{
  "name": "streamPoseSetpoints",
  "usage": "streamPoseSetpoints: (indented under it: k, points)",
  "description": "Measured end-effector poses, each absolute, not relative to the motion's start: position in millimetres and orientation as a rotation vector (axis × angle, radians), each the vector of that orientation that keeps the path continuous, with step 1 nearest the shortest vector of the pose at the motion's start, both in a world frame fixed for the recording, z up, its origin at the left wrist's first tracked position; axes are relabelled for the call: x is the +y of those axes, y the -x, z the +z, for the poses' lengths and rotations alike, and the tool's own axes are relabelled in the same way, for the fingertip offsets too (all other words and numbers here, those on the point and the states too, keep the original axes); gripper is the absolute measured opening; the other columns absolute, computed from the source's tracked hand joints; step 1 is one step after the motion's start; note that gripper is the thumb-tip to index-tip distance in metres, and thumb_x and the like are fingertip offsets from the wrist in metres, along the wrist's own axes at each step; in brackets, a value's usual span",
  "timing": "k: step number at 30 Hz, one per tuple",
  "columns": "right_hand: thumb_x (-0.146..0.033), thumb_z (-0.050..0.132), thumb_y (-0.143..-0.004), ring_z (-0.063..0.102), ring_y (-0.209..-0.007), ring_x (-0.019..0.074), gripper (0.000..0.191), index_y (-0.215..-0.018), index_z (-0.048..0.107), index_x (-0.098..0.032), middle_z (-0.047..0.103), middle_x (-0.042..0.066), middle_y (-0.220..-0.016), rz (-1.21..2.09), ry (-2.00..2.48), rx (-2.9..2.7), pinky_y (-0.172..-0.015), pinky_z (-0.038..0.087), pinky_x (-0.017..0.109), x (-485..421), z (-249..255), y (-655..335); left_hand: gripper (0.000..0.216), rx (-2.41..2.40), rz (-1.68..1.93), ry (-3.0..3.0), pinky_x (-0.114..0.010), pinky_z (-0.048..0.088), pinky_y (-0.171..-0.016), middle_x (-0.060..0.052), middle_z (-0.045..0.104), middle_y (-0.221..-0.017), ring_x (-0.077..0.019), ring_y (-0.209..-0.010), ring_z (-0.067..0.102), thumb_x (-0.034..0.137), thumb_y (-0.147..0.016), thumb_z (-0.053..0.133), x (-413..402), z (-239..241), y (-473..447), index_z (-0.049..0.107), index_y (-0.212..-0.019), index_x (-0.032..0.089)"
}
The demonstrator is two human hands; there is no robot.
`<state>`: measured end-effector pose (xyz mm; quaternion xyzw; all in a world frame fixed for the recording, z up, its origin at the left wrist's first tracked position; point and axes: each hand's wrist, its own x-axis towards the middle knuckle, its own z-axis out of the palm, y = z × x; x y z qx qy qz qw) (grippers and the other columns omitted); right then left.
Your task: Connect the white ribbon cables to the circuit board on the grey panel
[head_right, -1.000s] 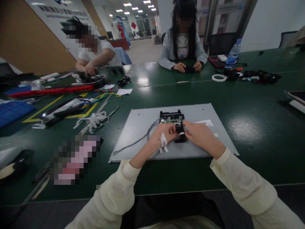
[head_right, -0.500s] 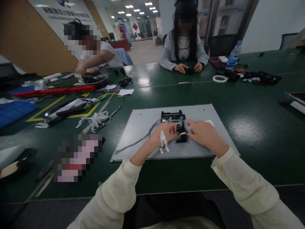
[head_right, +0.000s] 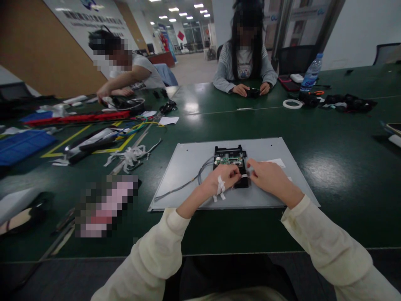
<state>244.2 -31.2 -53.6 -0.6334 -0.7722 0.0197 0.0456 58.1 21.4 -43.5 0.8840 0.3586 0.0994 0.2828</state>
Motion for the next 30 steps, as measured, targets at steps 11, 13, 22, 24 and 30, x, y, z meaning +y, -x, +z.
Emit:
streamPoseSetpoints:
  k: [11,13,22,24,30]
  points:
    - [-0.034,0.041,-0.09,0.061,-0.066,0.0191,0.026,-0.109,0.053,-0.022,0.067,0.003,-0.075,0.005,1.952,-2.396,-0.055,0.024,0.027,-33,-55,-242,0.014,0.99,0.24,-2.28,-0.023,0.043,-0.059,-0.001,0.062,-0.059,-0.0134,-0.058,0.058,0.024,-0.081,0.056,26,-52,-58,0.065,-0.075,0.015]
    - [-0.034,0.041,-0.089,0.062,-0.066,0.0191,0.026,-0.109,0.053,-0.022,0.067,0.003,-0.075,-0.002,1.958,-2.394,-0.055,0.024,0.027,-32,-55,-243,0.014,1.0,0.234,-2.286,-0.023,0.044,-0.06,-0.001,0.063,-0.059,-0.0136,-0.059,0.058,0.024,-0.08,0.057,25,-50,-58,0.066,-0.074,0.015]
    - [-0.03,0.045,-0.084,0.06,-0.064,0.0179,0.024,-0.105,0.052,-0.023,0.066,0.002,-0.073,-0.043,1.996,-2.384,-0.055,0.022,0.027,-31,-54,-250,0.014,1.073,0.182,-2.273,-0.026,0.044,-0.06,-0.002,0.063,-0.059,-0.0154,-0.058,0.058,0.022,-0.077,0.058,19,-37,-59,0.066,-0.07,0.015]
    - [-0.028,0.045,-0.083,0.059,-0.064,0.0175,0.024,-0.105,0.052,-0.023,0.065,0.001,-0.072,-0.047,1.997,-2.379,-0.055,0.022,0.027,-31,-54,-252,0.012,1.076,0.192,-2.267,-0.025,0.044,-0.06,-0.002,0.063,-0.058,-0.0155,-0.059,0.058,0.021,-0.076,0.06,20,-37,-59,0.066,-0.067,0.015]
    - [-0.026,0.047,-0.081,0.057,-0.063,0.0163,0.022,-0.101,0.054,-0.023,0.065,0.001,-0.071,-0.039,2.006,-2.367,-0.055,0.021,0.026,-30,-54,-253,0.016,1.022,0.174,-2.26,-0.025,0.042,-0.058,-0.002,0.061,-0.055,-0.0144,-0.055,0.055,0.021,-0.075,0.059,24,-40,-55,0.064,-0.061,0.015]
